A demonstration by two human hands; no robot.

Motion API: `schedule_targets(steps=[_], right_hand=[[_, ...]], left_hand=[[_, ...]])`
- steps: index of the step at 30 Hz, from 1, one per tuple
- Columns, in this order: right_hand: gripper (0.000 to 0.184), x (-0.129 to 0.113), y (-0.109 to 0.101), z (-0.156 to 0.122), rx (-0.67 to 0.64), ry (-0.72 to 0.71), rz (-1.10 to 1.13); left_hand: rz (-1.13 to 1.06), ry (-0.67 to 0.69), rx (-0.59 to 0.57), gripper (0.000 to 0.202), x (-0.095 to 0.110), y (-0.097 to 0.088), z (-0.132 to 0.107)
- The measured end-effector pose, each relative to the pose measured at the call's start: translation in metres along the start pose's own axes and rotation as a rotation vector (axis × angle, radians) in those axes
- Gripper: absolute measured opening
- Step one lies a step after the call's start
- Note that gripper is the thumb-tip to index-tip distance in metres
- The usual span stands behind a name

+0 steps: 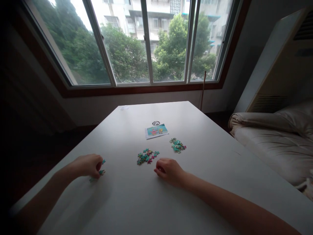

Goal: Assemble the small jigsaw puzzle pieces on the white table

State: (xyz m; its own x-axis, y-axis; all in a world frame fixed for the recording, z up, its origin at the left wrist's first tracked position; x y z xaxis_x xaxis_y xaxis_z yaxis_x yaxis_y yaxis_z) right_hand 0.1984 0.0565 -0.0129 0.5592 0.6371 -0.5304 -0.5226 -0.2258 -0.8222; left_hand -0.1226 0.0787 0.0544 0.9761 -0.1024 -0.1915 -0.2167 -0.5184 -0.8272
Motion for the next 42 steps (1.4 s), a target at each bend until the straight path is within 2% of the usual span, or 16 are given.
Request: schedule_targets(steps=[19,23,30,33,38,42], right_hand=[[0.013,0.005,0.003,-0.001,-0.016,-0.021,-0.011],[0.013,0.004,0.003,-0.002,-0.016,-0.018,-0.014],[0.013,0.004,0.002,-0.003,-0.018,-0.012,-0.018],[0.014,0.007,0.003,-0.003,-0.017,-0.031,-0.015],[0.013,0.005,0.003,-0.002,-0.024,-0.028,-0.023],[0.013,0.005,0.003,-0.003,-0.011,-0.024,-0.018]], left_hand=[[-0.038,0.119,0.032,0.011,-0.004,0.006,0.01],[-0.022,0.139,0.084,0.009,-0.006,0.006,0.013],[-0.055,0.145,0.139,0.008,0.002,-0.003,0.005],[-0.084,0.181,0.216,0.012,0.003,-0.005,0.006],[-0.238,0.315,0.369,0.02,0.008,-0.008,0.009],[-0.547,0.485,0.412,0.027,0.028,-0.009,0.008]])
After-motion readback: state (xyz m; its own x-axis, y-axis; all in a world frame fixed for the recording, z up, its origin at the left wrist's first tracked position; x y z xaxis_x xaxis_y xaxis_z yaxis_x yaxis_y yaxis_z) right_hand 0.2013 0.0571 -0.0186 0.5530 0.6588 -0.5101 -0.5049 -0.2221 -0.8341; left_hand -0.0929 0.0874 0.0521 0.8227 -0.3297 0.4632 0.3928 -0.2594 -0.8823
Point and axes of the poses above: each hand's wrist, its own z-axis towards the middle knuckle, its own y-axis out of the palm, x = y × z, the point moved 2 cm from there along z, towards the middle knuckle, and after that the axes turned 6 degrees about -x, right-handed, at the moved point
